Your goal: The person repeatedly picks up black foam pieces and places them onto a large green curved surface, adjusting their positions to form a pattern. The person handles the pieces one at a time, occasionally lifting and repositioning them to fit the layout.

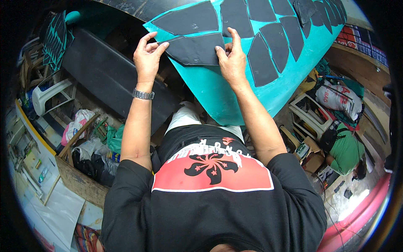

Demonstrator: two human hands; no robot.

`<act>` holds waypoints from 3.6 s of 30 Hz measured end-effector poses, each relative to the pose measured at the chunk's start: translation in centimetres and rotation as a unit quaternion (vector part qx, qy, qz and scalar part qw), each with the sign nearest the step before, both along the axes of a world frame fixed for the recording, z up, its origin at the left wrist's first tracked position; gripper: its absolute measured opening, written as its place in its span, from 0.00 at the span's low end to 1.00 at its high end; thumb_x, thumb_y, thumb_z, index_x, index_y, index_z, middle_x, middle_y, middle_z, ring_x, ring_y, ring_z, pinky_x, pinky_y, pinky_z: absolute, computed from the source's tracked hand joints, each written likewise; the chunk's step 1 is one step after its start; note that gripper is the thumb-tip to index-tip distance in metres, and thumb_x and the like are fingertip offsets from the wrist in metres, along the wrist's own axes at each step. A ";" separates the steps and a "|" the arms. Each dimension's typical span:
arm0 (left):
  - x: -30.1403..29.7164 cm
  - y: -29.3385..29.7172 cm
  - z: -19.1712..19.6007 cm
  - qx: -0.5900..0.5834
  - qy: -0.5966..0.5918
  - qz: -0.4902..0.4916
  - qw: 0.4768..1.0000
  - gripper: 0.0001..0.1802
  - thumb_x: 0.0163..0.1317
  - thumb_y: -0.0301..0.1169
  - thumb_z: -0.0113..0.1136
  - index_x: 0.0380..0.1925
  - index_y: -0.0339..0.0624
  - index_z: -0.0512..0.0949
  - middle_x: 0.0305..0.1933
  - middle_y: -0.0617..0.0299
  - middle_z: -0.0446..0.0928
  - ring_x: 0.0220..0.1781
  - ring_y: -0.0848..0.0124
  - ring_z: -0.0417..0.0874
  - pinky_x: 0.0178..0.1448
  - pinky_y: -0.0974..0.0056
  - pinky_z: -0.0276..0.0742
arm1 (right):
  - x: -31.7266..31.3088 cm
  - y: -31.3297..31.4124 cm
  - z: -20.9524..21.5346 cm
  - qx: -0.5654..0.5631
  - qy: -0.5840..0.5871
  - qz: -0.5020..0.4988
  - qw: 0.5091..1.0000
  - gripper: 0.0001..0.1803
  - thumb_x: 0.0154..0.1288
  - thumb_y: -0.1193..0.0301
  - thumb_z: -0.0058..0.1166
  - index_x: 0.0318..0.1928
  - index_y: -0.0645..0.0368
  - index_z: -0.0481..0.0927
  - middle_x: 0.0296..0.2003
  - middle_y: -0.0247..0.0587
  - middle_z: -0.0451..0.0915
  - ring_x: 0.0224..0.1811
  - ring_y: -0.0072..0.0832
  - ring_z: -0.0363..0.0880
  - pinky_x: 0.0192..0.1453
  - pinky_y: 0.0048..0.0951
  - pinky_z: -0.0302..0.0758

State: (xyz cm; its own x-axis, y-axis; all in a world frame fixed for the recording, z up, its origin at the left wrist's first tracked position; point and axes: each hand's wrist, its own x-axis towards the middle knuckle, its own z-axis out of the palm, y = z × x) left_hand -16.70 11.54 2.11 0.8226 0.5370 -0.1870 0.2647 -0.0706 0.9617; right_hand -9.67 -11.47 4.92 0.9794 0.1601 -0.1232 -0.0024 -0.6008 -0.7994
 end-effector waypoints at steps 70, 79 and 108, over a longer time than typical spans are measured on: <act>-0.3 -0.9 -2.2 -0.293 0.032 0.050 0.954 0.08 0.68 0.35 0.66 0.42 0.46 0.80 0.38 0.69 0.84 0.37 0.79 0.82 0.43 0.70 0.77 | 1.0 0.6 1.3 -0.100 0.029 0.052 0.993 0.42 0.62 0.70 0.59 0.74 0.56 0.55 0.29 0.54 0.83 0.34 0.55 0.84 0.42 0.52 0.78; 0.3 -3.3 -2.5 -0.265 0.029 0.043 0.963 0.17 0.56 0.28 0.76 0.42 0.33 0.83 0.44 0.57 0.86 0.43 0.74 0.85 0.52 0.68 0.79 | 3.3 0.6 3.3 -0.357 0.037 0.157 0.920 0.53 0.57 0.54 0.70 0.76 0.58 0.55 0.34 0.52 0.87 0.39 0.48 0.87 0.45 0.47 0.81; 2.7 -3.9 1.7 0.404 -0.158 -0.035 0.900 0.31 0.65 0.32 0.64 0.67 0.41 0.68 0.67 0.48 0.69 0.72 0.49 0.66 0.75 0.47 0.56 | 5.2 2.7 -1.7 0.033 -0.338 0.108 0.934 0.41 0.62 0.68 0.66 0.73 0.56 0.61 0.66 0.51 0.70 0.65 0.47 0.72 0.69 0.45 0.69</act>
